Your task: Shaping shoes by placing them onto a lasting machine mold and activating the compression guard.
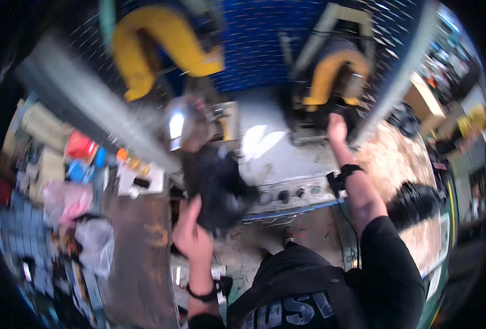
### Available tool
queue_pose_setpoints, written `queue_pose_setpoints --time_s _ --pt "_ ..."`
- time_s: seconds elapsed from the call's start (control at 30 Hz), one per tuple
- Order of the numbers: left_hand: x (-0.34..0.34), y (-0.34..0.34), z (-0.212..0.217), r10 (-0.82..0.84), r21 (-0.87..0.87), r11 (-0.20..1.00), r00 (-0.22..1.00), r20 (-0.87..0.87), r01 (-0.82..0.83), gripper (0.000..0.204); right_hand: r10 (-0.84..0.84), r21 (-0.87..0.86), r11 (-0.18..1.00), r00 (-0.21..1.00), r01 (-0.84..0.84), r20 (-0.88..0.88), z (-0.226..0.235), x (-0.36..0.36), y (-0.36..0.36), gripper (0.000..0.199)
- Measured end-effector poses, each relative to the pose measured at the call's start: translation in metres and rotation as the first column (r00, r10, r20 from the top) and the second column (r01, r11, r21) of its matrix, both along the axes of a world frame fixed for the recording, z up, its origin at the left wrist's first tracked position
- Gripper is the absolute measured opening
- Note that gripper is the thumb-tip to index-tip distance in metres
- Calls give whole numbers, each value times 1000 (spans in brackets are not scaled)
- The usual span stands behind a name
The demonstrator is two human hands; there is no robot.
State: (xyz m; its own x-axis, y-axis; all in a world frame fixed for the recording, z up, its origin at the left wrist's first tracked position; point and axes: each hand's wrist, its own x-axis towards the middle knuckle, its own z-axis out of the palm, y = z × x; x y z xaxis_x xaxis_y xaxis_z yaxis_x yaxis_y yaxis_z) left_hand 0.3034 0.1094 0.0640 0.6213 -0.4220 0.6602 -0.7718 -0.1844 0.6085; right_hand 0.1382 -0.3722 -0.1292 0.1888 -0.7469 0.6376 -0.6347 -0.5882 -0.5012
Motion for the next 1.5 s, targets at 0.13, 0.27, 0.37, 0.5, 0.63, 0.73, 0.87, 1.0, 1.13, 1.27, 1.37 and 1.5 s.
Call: queue_pose_setpoints --time_s 0.13,0.27,0.37,0.5,0.63,0.73,0.87,1.0,1.13,1.27,1.37,1.5 --pt "-68 13 -5 -518 137 855 838 173 501 35 320 692 599 912 -404 256 29 -59 142 54" --pt "-111 -31 -23 -922 353 352 385 -25 867 37 -146 294 -616 472 -731 869 89 -128 303 73" --pt "-160 -58 -26 -981 370 158 187 -43 915 35 -305 408 -352 515 -843 801 108 -185 332 45" --pt "-211 -99 -15 -995 345 99 98 19 933 42 -427 378 8 339 -926 838 147 -247 317 34" --pt "-268 -139 4 -995 320 97 90 35 943 44 -332 258 344 140 -903 933 185 -315 288 38" --pt "-318 -180 6 -982 281 149 108 158 948 38 -109 157 522 117 -838 987 218 -366 259 39" --pt "-406 -252 41 -983 173 83 52 176 981 38 -126 94 768 -6 -633 992 222 -452 223 39" --pt "-484 -338 28 -991 348 70 25 130 935 40 -329 291 873 -30 -392 944 139 -526 197 35" --pt "-511 -403 -18 -995 443 25 -22 99 896 44 -513 488 778 48 -396 857 91 -542 221 29" --pt "-523 -408 -18 -994 488 -20 37 -106 873 48 -557 538 758 63 -370 828 70 -560 241 23" --pt "-513 -411 -27 -992 432 -33 24 -126 901 52 -519 556 799 201 -229 830 89 -552 230 19" --pt "-500 -395 -39 -994 290 1 31 -101 957 55 -346 327 931 672 162 655 139 -514 206 18"
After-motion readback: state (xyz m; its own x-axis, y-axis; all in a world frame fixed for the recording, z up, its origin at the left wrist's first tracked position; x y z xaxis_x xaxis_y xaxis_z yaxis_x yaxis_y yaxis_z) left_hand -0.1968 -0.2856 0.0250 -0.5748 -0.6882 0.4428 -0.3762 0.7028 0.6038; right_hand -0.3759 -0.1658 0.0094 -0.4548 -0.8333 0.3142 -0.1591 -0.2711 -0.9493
